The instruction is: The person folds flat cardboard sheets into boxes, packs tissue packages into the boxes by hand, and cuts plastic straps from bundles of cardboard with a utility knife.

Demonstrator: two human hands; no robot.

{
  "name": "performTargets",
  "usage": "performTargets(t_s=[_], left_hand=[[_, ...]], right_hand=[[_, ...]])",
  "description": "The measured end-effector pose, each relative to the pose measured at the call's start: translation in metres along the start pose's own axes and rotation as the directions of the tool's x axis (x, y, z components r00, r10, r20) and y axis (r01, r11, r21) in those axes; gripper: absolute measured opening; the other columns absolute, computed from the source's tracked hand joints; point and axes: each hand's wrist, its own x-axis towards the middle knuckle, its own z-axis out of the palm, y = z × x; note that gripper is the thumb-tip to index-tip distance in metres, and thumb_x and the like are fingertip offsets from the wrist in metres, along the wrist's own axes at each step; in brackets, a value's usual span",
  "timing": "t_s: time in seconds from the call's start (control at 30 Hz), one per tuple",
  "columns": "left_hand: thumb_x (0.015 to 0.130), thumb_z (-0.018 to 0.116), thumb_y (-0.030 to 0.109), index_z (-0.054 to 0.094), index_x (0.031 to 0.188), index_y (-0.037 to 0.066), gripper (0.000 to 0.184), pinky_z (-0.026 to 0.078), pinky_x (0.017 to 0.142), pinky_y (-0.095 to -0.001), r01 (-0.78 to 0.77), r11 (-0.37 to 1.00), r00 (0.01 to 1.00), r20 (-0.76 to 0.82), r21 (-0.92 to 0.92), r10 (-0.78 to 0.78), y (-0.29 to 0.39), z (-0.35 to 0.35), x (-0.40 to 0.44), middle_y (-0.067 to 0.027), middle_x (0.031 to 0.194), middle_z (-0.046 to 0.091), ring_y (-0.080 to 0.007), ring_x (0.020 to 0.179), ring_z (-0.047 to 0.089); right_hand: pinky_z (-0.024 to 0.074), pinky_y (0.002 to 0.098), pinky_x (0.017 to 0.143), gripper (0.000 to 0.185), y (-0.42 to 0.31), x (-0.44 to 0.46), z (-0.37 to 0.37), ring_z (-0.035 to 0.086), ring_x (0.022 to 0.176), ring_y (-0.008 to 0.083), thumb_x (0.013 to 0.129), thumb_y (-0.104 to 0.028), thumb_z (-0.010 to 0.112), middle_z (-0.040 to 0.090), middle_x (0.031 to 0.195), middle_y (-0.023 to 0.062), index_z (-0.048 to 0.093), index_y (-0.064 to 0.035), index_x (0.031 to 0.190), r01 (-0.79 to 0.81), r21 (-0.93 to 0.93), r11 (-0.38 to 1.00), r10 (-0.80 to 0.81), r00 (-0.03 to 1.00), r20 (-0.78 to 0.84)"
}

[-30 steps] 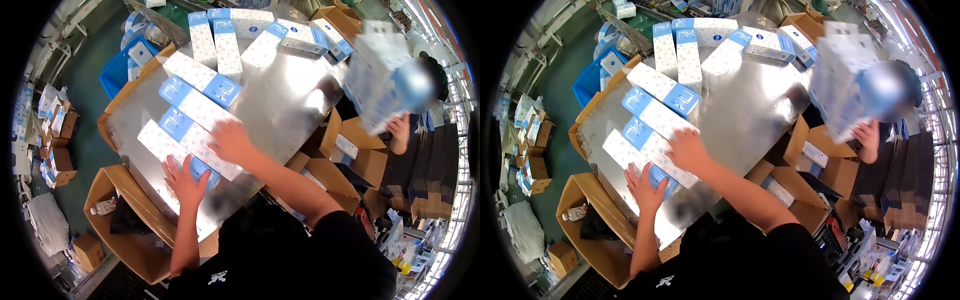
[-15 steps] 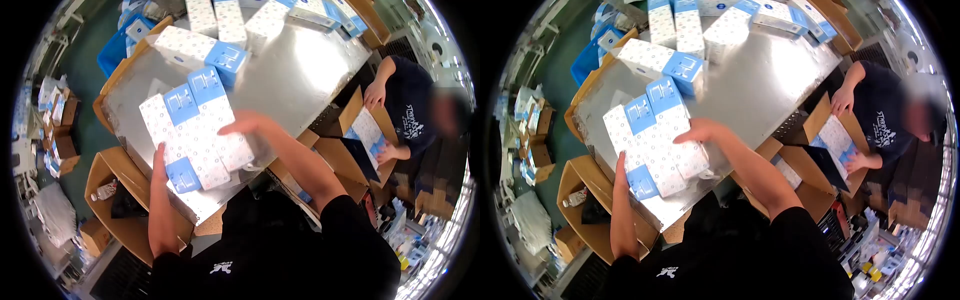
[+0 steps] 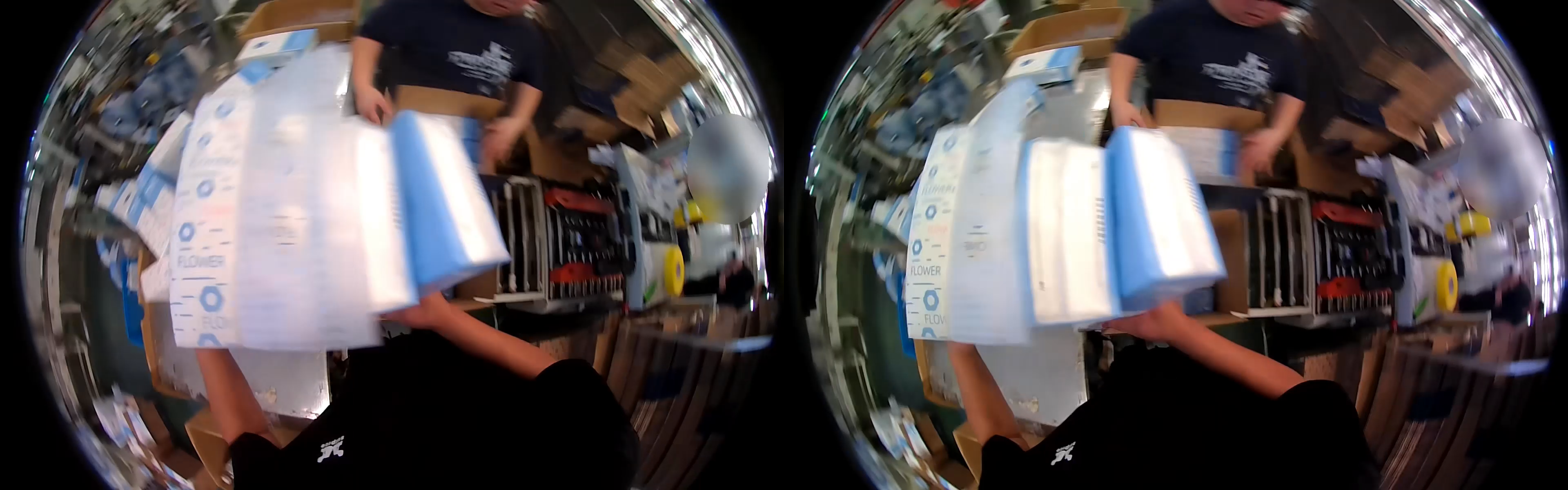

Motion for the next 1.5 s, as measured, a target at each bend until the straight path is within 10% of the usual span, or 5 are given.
performTargets(t_s=[0.1, 0.33, 0.6, 1.3, 1.5], left_hand=[[0.081, 0.078, 0.026, 0.056, 0.141, 0.002, 0.069, 0.042, 0.113, -0.0470, -0.369, 0.928, 0.806, 0.477, -0.055, 0.349, 0.078, 0.110, 0.069, -0.0194, 0.139, 0.061, -0.0379, 0.132, 0.055], [0.082, 0.072, 0.022, 0.057, 0.143, 0.012, 0.064, 0.042, 0.112, -0.0469, -0.333, 0.700, 0.075, 0.758, 0.632, -0.648, -0.112, 0.312, -0.010, -0.0199, 0.139, 0.061, -0.0400, 0.128, 0.056], [0.086, 0.070, 0.025, 0.042, 0.151, 0.010, 0.072, 0.044, 0.107, -0.0478, -0.226, 0.933, 0.498, 0.857, 0.278, -0.135, -0.169, 0.338, -0.058, -0.0238, 0.137, 0.058, -0.0430, 0.126, 0.054], [0.073, 0.082, 0.023, 0.045, 0.148, 0.007, 0.086, 0.046, 0.109, -0.0410, -0.175, 0.943, 0.592, 0.795, 0.284, -0.130, -0.168, 0.289, -0.147, -0.0224, 0.143, 0.052, -0.0365, 0.129, 0.055], [0.087, 0.075, 0.011, 0.036, 0.153, 0.004, 0.077, 0.043, 0.108, -0.0385, 0.897, 0.185, 0.436, 0.742, -0.401, -0.509, -0.144, 0.288, -0.143, -0.0151, 0.140, 0.052, -0.0272, 0.130, 0.052]], right_hand=[[0.0535, 0.0464, 0.094, 0.046, 0.040, -0.082, 0.005, 0.066, 0.112, 0.0341, 0.094, -0.041, 0.071, 0.068, 0.122, 0.0152, 0.068, -0.0098, 0.127, -0.314, 0.854, 0.415, 0.507, 0.859, 0.070], [0.0548, 0.0415, 0.079, 0.022, -0.012, -0.153, -0.118, 0.070, 0.083, 0.0271, 0.089, -0.026, 0.074, 0.074, 0.090, 0.0146, 0.076, -0.0045, 0.093, -0.844, -0.108, 0.526, 0.839, 0.536, -0.097], [0.0545, 0.0443, 0.091, 0.124, 0.045, -0.061, -0.085, 0.064, 0.113, 0.0391, 0.071, -0.055, 0.085, 0.062, 0.122, 0.0278, 0.020, 0.0101, 0.154, -0.731, -0.328, 0.598, 0.735, 0.663, -0.140], [0.0445, 0.0400, 0.109, 0.095, 0.088, -0.021, -0.084, 0.054, 0.129, 0.0371, 0.069, -0.038, 0.089, 0.051, 0.142, 0.0245, 0.046, -0.0020, 0.146, -0.676, -0.006, 0.737, 0.617, 0.677, -0.401], [0.0420, 0.0445, 0.112, 0.085, 0.040, -0.035, -0.061, 0.054, 0.130, 0.0424, 0.078, -0.037, 0.081, 0.055, 0.142, 0.0255, 0.046, -0.0033, 0.147, -0.502, -0.255, 0.827, 0.421, 0.852, -0.312]])
